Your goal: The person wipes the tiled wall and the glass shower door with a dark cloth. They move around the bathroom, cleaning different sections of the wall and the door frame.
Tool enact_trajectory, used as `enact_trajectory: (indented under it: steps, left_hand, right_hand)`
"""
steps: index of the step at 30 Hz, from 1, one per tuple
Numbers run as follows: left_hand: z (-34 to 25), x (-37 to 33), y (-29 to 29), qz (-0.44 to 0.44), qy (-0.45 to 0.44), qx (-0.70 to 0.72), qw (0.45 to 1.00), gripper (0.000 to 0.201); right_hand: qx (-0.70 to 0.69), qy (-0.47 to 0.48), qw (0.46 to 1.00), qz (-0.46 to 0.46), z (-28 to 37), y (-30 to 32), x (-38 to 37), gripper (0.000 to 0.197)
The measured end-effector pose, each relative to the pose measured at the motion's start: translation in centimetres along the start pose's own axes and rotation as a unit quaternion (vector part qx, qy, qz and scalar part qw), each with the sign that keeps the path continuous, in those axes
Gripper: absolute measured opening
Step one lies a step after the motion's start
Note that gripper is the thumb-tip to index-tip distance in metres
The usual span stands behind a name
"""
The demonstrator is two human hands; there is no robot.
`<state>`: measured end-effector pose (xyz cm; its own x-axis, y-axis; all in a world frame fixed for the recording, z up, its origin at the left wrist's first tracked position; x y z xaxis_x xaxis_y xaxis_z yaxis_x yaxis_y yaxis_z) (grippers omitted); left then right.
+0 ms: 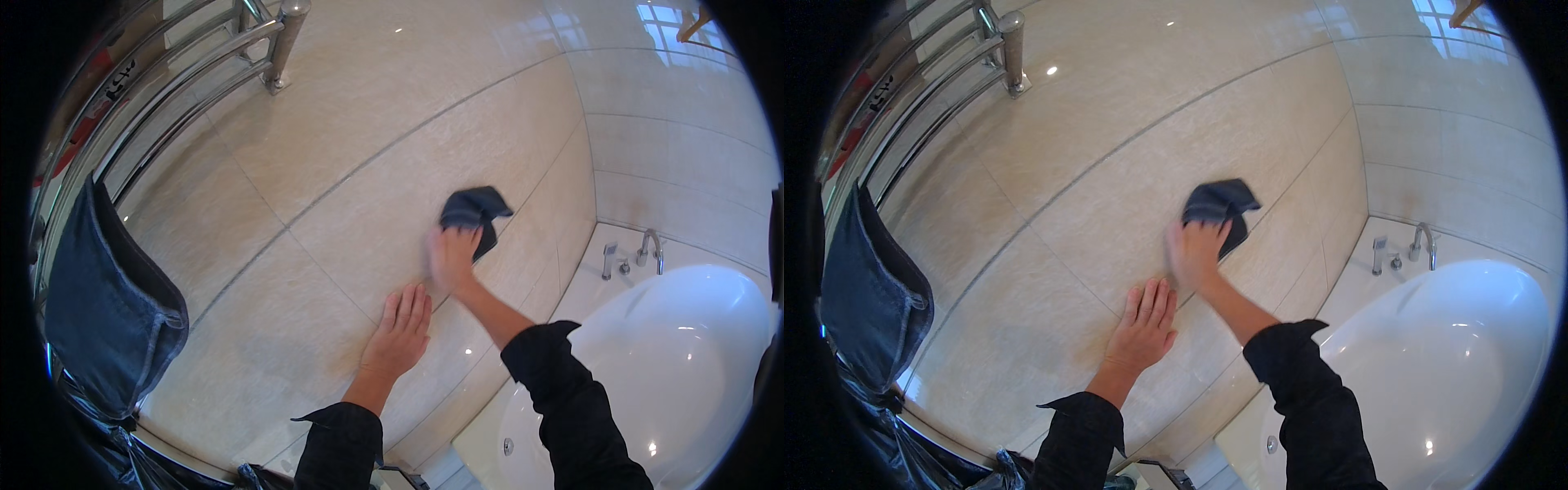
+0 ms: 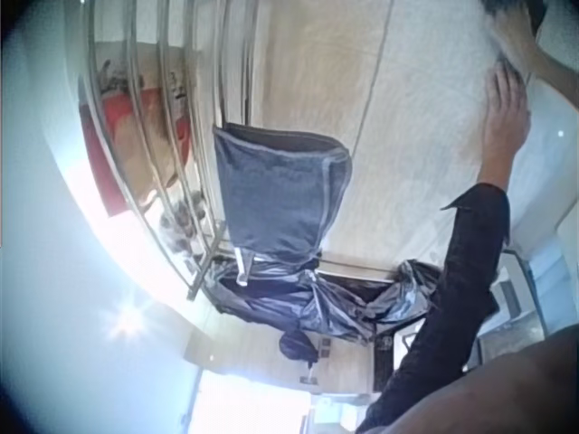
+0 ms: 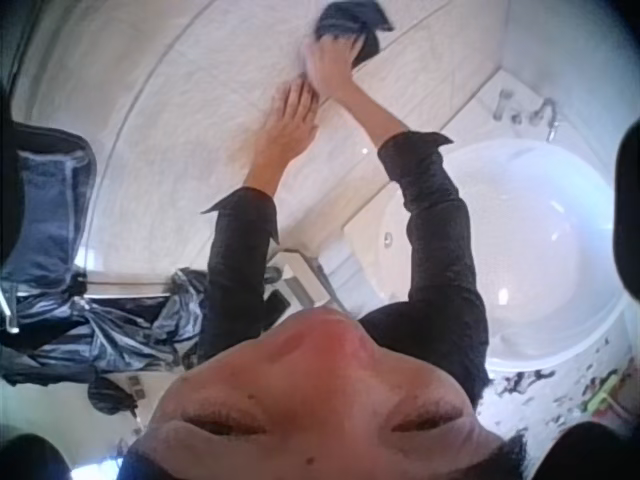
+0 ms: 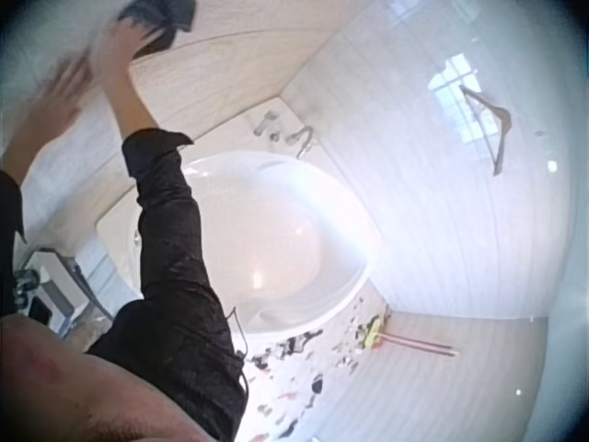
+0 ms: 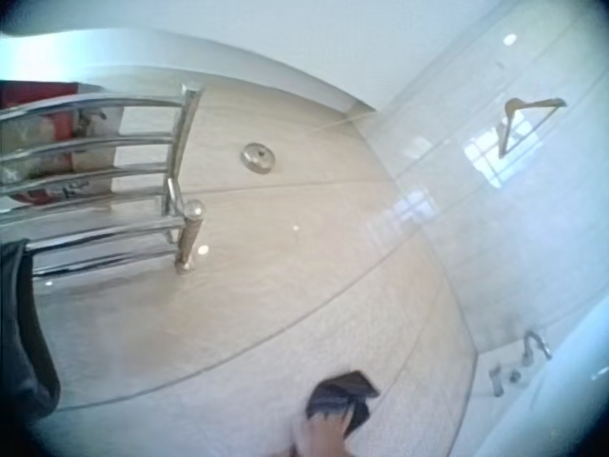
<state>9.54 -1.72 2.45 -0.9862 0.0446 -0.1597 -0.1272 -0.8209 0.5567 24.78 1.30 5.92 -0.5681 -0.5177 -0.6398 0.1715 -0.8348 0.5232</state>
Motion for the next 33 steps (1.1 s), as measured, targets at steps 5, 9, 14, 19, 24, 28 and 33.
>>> enact_trajectory:
  steps: [5, 9, 14, 19, 24, 28, 33]
  left_hand:
    - [0.0, 1.1, -1.8, -0.050, -0.022, 0.082, 0.995, 0.059]
    - [0.5, 0.5, -1.0, -0.015, -0.007, 0.042, 0.999, 0.067]
    - [0.4, 0.3, 0.6, -0.025, 0.002, -0.015, 1.000, 0.078]
    - [0.5, 0.3, 0.9, -0.019, -0.002, -0.017, 1.000, 0.078]
    - [0.4, 0.6, 0.5, -0.026, 0.001, -0.023, 0.999, 0.074]
    - [0.0, 0.5, -1.8, -0.017, -0.014, 0.040, 0.999, 0.067]
    - [0.7, 0.6, -1.1, 0.012, -0.005, 0.022, 1.000, 0.073]
  right_hand:
    - [-0.113, 0.110, 0.979, -0.132, 7.5, 2.5, 1.6, 0.055]
    - [-0.122, 0.145, 0.969, -0.160, 10.3, 7.1, -3.4, 0.056]
    - [-0.032, 0.049, 0.992, -0.112, 6.3, 10.9, -11.5, 0.067]
    - [-0.141, -0.029, 0.970, -0.197, -0.2, 11.8, -11.3, 0.073]
    - [-0.034, -0.002, 0.996, -0.078, 0.6, 4.7, -5.4, 0.065]
    - [-0.034, 0.193, 0.976, -0.099, 9.5, 3.8, 0.3, 0.061]
    - [-0.103, 0.264, 0.949, -0.142, 16.1, 9.9, -4.4, 0.055]
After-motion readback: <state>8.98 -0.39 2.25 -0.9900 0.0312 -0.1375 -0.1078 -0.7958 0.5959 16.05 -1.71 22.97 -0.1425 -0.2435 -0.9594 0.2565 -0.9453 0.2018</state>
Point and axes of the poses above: each hand's wrist, its own x-axis away from the middle knuckle, its own y-axis out of the back of the hand, z = x × y, the point moved 10 cm from there along -x, towards the middle knuckle, and after that the axes turned 9 degrees about z, right-handed, at the moved point
